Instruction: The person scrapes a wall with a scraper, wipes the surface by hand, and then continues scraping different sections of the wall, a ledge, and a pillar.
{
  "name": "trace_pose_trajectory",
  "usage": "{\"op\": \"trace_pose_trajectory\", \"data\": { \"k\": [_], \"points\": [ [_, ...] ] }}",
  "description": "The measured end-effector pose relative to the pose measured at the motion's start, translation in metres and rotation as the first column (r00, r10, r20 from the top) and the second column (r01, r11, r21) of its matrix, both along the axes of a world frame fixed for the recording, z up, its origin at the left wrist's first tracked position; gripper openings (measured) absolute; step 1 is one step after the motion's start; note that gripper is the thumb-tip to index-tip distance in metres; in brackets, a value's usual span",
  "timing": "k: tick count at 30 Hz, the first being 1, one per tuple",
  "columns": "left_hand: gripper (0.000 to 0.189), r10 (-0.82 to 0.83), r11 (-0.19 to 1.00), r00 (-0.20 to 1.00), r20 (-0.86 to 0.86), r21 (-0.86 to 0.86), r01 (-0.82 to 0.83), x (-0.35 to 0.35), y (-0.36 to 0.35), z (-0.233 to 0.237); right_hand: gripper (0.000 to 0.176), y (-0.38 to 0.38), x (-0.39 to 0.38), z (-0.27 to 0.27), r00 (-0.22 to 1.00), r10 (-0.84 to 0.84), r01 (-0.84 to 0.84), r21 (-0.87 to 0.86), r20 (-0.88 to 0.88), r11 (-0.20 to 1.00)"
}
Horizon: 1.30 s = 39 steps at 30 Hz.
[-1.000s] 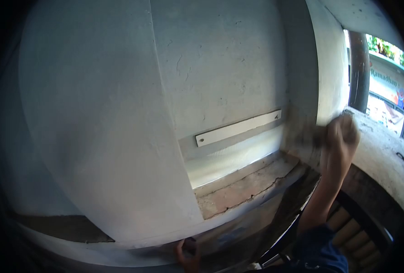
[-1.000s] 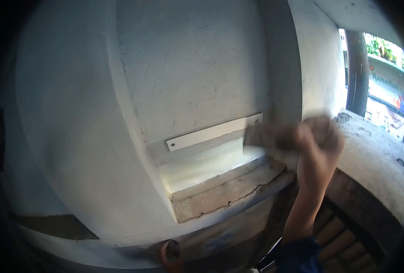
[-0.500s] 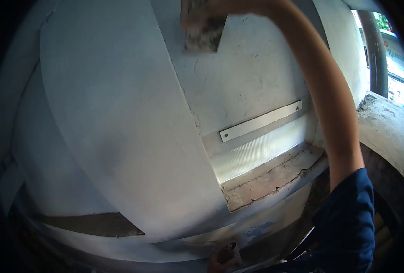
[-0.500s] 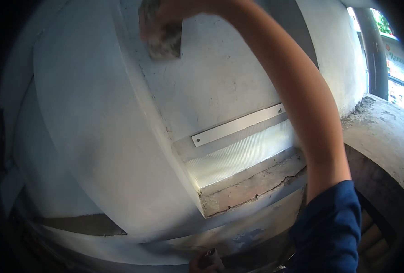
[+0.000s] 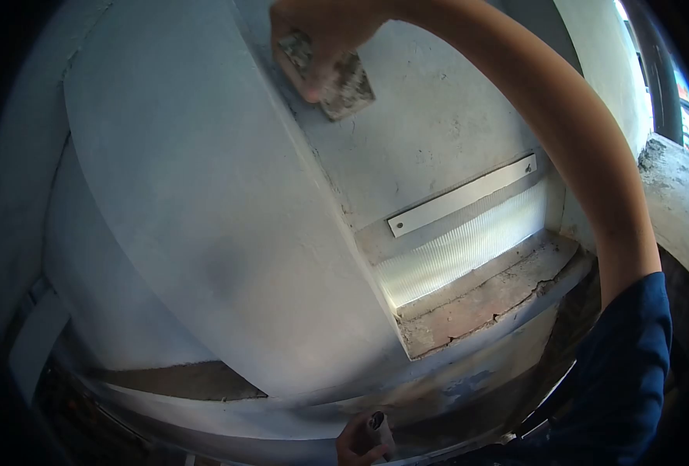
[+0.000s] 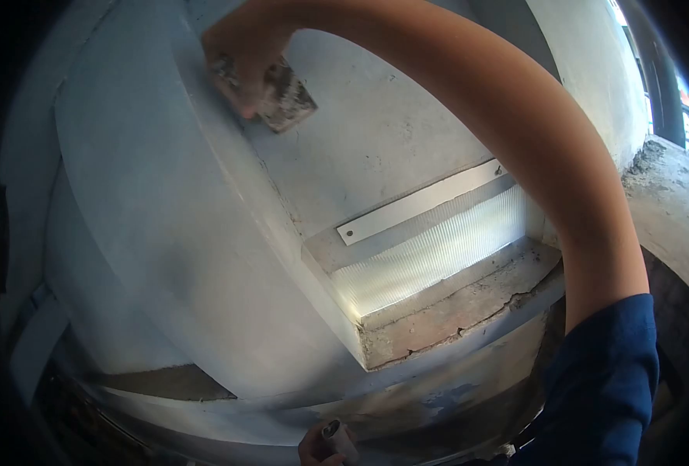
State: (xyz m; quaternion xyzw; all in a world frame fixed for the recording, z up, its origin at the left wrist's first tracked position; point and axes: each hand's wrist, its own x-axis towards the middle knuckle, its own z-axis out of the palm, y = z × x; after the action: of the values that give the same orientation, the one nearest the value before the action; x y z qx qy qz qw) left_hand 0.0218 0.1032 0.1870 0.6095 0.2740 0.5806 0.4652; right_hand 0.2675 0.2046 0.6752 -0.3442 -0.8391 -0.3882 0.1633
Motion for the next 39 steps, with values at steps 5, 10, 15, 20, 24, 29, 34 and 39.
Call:
{"op": "trace_pose_trajectory", "data": {
  "k": [5, 10, 15, 20, 24, 29, 34, 39],
  "points": [
    [0.055, 0.029, 1.0, 0.998, 0.053, -0.01, -0.028, 0.0, 0.007, -0.005, 0.056, -0.01, 0.0, -0.006, 0.993, 0.1, -0.101, -0.007, -0.066, 0.995],
    [0.054, 0.029, 0.989, 0.991, 0.134, -0.145, -0.009, 0.009, 0.002, 0.004, 0.057, -0.019, -0.005, 0.005, 0.996, 0.076, -0.075, 0.008, -0.037, 0.997],
    [0.051, 0.105, 0.988, 0.992, 0.076, 0.105, -0.113, 0.012, 0.01, 0.003, 0.056, -0.021, -0.007, 0.006, 0.998, 0.006, -0.004, -0.038, 0.058, 0.999],
    [0.05, -0.024, 0.999, 0.992, 0.121, -0.023, 0.027, 0.006, 0.003, 0.008, 0.055, -0.011, -0.005, 0.0, 0.992, 0.124, -0.126, 0.074, 0.032, 0.989],
    [0.051, -0.03, 1.0, 0.991, 0.131, 0.007, 0.029, 0.008, 0.001, 0.015, 0.057, -0.021, -0.008, 0.006, 0.996, -0.01, 0.011, -0.008, 0.094, 1.0],
    [0.052, -0.002, 1.0, 0.996, 0.084, 0.01, 0.002, 0.007, 0.001, 0.01, 0.051, -0.015, -0.004, -0.007, 0.999, 0.029, -0.028, 0.008, -0.024, 1.0],
    [0.054, 0.062, 0.997, 0.993, 0.102, -0.061, -0.056, 0.009, 0.001, 0.008, 0.045, -0.024, 0.004, -0.016, 0.988, 0.097, -0.083, 0.122, -0.119, 0.989],
    [0.054, 0.169, 0.98, 0.985, -0.016, 0.113, -0.166, -0.003, 0.004, -0.016, 0.025, -0.075, -0.014, -0.036, 0.9, -0.123, 0.136, 0.002, -0.419, 0.991]
  ]
}}
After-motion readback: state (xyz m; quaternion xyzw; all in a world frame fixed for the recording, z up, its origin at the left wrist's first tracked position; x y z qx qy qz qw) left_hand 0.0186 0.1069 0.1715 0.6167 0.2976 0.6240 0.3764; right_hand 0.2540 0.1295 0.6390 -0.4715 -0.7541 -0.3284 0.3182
